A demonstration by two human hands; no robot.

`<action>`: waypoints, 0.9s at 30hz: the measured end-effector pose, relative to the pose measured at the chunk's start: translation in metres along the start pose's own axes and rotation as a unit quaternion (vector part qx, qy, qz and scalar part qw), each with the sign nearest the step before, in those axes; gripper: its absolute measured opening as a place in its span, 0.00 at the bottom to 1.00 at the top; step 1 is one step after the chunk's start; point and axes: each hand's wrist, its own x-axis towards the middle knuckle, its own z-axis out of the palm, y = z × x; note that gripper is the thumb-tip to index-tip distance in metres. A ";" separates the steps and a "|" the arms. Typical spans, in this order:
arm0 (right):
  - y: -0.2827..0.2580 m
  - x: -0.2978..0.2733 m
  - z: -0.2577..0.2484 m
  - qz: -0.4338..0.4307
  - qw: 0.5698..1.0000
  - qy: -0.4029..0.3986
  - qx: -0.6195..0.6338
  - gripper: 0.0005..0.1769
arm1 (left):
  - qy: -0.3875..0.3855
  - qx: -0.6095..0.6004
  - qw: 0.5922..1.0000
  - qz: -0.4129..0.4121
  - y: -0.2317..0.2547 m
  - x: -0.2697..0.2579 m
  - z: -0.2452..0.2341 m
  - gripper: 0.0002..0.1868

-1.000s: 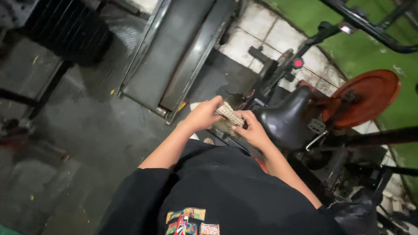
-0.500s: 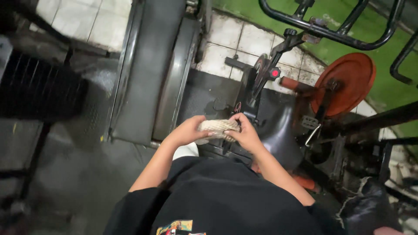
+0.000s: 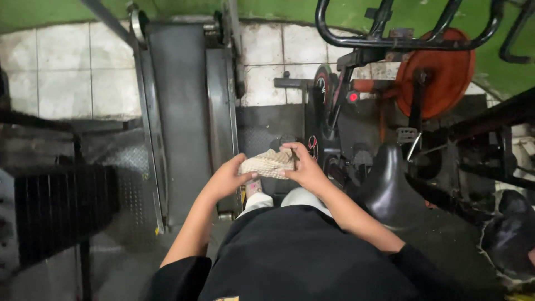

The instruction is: Wiping down various exercise machines and gym equipment using a cloth and spray cleaner.

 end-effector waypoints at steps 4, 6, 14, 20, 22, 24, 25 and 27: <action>0.008 0.011 -0.003 0.044 0.999 0.014 -0.003 0.39 | 0.000 0.009 1.000 -0.023 0.014 0.015 -0.016 0.20; 0.018 0.017 -0.008 0.061 0.998 0.025 0.010 0.35 | -0.006 0.019 0.999 -0.037 0.014 0.022 -0.020 0.20; -0.034 0.040 -0.017 -0.089 0.981 0.170 -0.017 0.37 | -0.037 -0.152 0.986 0.059 -0.001 0.079 -0.020 0.15; -0.090 0.080 -0.074 -0.199 0.955 0.217 -0.020 0.38 | -0.004 -0.161 0.983 0.093 0.066 0.154 -0.032 0.13; -0.129 0.113 -0.103 -0.268 0.935 0.228 -0.044 0.40 | 0.019 -0.147 0.975 0.168 0.106 0.200 -0.051 0.15; -0.176 0.154 -0.134 -0.336 0.910 0.235 -0.068 0.43 | 0.042 -0.132 0.960 0.242 0.156 0.252 -0.069 0.17; -0.204 0.178 -0.148 -0.376 0.888 0.253 -0.071 0.42 | 0.108 -0.087 0.950 0.280 0.185 0.281 -0.079 0.20; -0.227 0.241 -0.191 -0.409 0.869 0.267 -0.071 0.42 | 0.174 -0.040 0.935 0.306 0.217 0.344 -0.089 0.24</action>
